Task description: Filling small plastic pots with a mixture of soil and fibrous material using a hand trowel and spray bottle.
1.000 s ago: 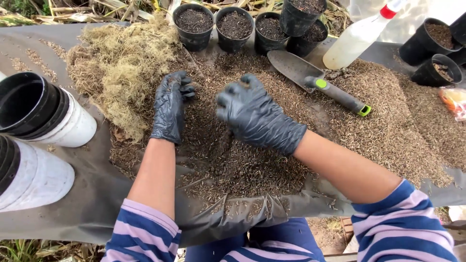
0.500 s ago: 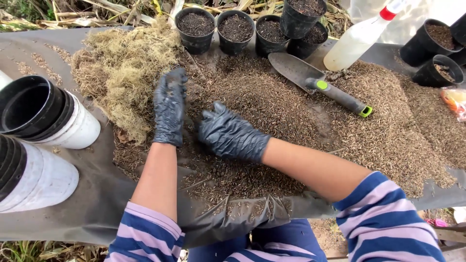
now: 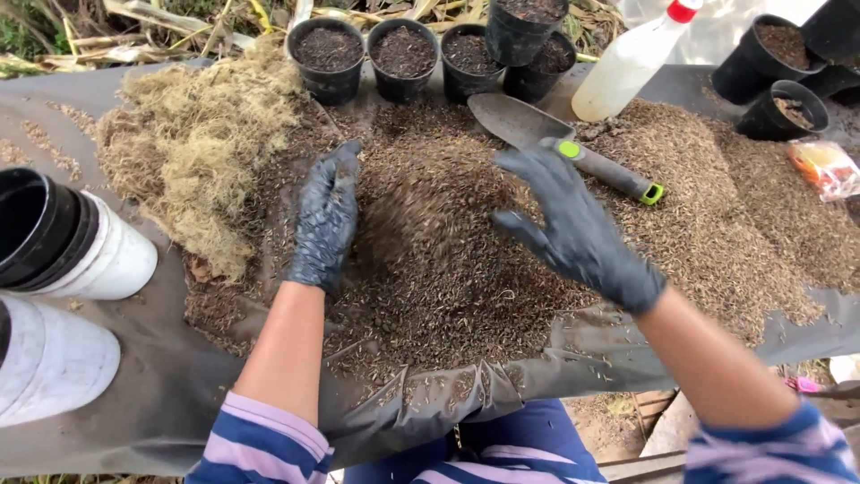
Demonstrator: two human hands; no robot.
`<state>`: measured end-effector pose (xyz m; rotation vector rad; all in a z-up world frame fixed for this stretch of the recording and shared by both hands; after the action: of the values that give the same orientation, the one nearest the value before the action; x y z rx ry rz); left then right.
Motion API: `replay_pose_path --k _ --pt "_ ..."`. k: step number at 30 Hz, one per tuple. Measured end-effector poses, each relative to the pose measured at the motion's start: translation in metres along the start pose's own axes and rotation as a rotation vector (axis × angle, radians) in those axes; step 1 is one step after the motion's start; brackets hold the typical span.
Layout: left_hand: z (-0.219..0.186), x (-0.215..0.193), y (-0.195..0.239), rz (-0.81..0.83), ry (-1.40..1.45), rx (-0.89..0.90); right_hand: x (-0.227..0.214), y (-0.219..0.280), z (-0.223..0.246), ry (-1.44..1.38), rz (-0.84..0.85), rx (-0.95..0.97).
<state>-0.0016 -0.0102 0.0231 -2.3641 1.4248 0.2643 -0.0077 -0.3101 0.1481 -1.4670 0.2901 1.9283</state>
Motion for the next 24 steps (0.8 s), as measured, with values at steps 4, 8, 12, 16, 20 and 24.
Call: replay_pose_path --k 4,8,12,16,20,24 --pt "-0.036 0.009 0.014 0.004 -0.005 0.022 0.029 0.065 -0.012 -0.185 -0.093 0.462" --pt "-0.040 0.021 0.020 0.020 -0.338 -0.046 0.021 0.053 0.040 -0.266 -0.088 0.745" --pt "-0.021 0.033 0.019 0.031 -0.384 -0.106 0.046 0.033 0.051 -0.409 -0.075 0.718" --pt "-0.025 0.034 0.026 0.060 -0.129 -0.173 0.079 0.022 0.015 -0.569 -0.345 0.494" --pt "-0.048 0.034 0.041 0.066 0.555 0.096 0.057 0.000 0.023 -0.765 -0.442 0.373" --pt "-0.053 0.023 0.034 0.239 0.804 0.264 0.033 -0.015 0.019 -0.933 -0.337 0.400"
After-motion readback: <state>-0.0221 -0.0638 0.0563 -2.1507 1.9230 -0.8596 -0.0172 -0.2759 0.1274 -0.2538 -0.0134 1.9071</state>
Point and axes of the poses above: each hand's wrist, its own y-axis away from the middle knuckle, its own x-axis out of the palm, z = x × y, the point moved 1 cm from there along -y, towards the middle knuckle, and after that the axes turned 3 degrees about z, right-handed, at the moved point
